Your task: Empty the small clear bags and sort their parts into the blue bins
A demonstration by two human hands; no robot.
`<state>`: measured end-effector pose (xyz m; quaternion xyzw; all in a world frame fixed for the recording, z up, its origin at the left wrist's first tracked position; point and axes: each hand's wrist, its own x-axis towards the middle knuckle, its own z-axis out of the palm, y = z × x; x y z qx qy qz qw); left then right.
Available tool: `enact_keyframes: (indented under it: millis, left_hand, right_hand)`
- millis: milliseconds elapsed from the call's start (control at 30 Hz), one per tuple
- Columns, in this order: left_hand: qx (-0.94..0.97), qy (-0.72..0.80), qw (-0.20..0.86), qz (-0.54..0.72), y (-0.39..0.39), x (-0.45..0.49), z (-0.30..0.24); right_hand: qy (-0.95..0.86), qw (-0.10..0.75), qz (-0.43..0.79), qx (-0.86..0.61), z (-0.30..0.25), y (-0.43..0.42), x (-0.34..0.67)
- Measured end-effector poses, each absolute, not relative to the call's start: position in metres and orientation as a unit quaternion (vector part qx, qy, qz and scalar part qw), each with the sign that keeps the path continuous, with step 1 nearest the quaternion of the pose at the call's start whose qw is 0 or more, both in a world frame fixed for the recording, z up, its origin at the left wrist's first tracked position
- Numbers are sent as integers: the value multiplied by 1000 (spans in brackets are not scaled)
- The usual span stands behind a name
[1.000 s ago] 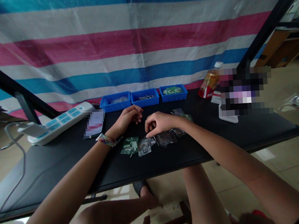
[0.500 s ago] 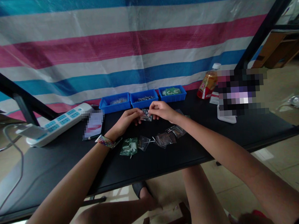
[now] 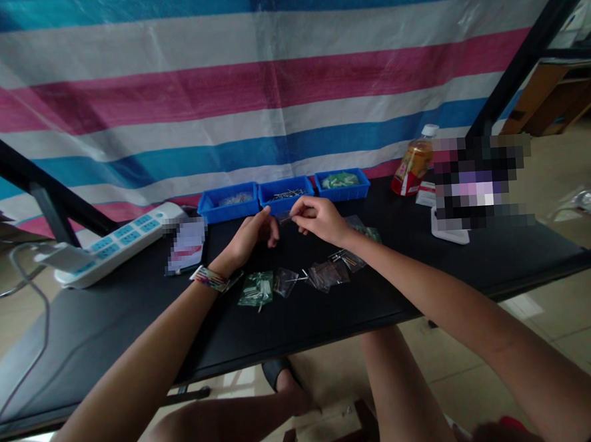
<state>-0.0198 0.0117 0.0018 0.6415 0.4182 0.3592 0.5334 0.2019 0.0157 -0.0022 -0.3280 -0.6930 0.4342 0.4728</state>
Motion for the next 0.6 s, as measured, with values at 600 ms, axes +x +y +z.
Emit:
enact_keyframes:
  millis: [600]
  left_hand:
    - [471, 517, 386, 602, 27, -44, 16]
  right_hand:
    - [-783, 447, 274, -334, 2, -2, 199]
